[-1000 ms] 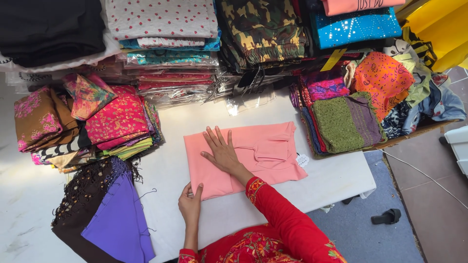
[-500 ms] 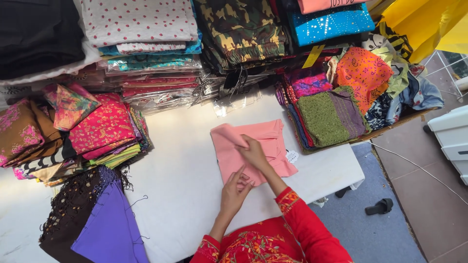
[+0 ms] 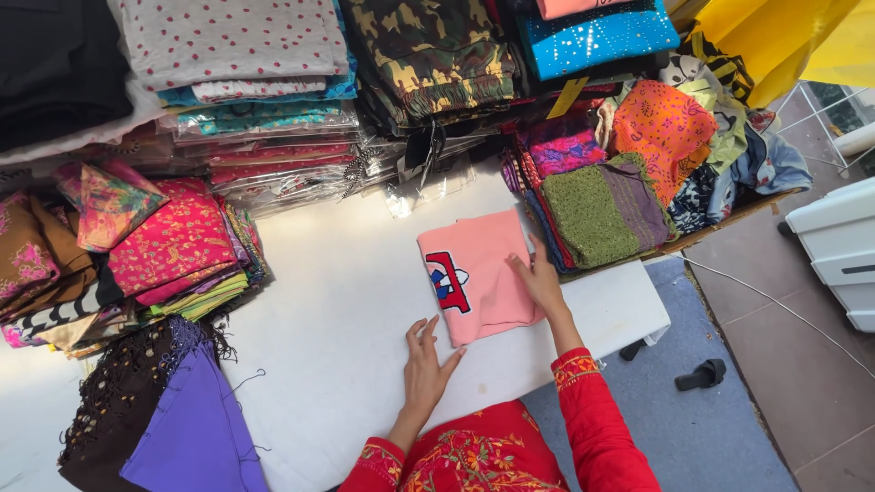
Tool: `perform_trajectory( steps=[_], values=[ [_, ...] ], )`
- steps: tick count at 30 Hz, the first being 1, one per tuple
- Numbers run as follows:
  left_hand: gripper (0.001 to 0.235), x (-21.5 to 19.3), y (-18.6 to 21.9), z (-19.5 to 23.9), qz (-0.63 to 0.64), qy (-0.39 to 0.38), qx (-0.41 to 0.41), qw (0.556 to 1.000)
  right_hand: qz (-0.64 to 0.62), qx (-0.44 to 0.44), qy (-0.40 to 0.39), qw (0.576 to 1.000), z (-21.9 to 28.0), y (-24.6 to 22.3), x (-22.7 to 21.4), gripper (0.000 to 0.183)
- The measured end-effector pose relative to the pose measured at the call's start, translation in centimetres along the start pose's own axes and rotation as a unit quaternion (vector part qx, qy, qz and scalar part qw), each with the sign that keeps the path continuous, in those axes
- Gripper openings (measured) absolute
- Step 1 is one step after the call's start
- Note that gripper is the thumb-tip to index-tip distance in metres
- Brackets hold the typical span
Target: The person folds a pink t-shirt, a purple scarf, and a pink top on a white table. They smooth out each item, fold the sleeves and sides, and then place the folded clothes into a stack on the table.
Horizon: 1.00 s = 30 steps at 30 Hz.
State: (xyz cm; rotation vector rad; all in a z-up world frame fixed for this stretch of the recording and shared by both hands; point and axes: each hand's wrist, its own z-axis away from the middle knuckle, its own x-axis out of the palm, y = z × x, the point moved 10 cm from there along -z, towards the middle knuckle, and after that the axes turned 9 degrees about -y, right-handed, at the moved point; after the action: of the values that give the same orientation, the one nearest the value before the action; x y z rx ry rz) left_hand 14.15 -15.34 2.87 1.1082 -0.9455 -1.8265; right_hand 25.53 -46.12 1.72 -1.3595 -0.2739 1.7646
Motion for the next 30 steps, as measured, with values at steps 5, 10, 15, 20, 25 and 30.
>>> perform_trajectory(
  steps=[5, 10, 15, 20, 25, 30],
  values=[
    [0.083, 2.3, 4.3, 0.4, -0.229, 0.076, 0.263, 0.934, -0.063, -0.269, -0.009, 0.961, 2.5, -3.8, -1.1, 0.080],
    [0.055, 3.0, 1.6, -0.8, -0.283, 0.075, 0.279, 0.915, -0.087, -0.101, 0.052, 0.990, 3.4, -1.1, -2.5, 0.073],
    [0.055, 4.4, 0.7, -0.8, -0.349, 0.008, 0.287, 0.892, 0.168, -0.275, 0.133, 0.937, 8.1, -2.6, 0.3, 0.047],
    [0.051, 4.2, 2.2, -0.1, -0.318, 0.033, 0.310, 0.896, 0.250, -0.200, 0.148, 0.936, 7.8, 0.3, 2.0, 0.049],
    [0.046, -0.2, 2.4, 0.0, -0.289, 0.031, 0.307, 0.906, 0.202, -0.171, 0.143, 0.954, 8.0, 0.2, 2.9, 0.057],
    [0.050, -7.0, 1.2, 2.4, -0.289, 0.050, 0.305, 0.906, 0.033, -0.197, 0.063, 0.978, 10.7, 0.2, 6.8, 0.063]
  ],
)
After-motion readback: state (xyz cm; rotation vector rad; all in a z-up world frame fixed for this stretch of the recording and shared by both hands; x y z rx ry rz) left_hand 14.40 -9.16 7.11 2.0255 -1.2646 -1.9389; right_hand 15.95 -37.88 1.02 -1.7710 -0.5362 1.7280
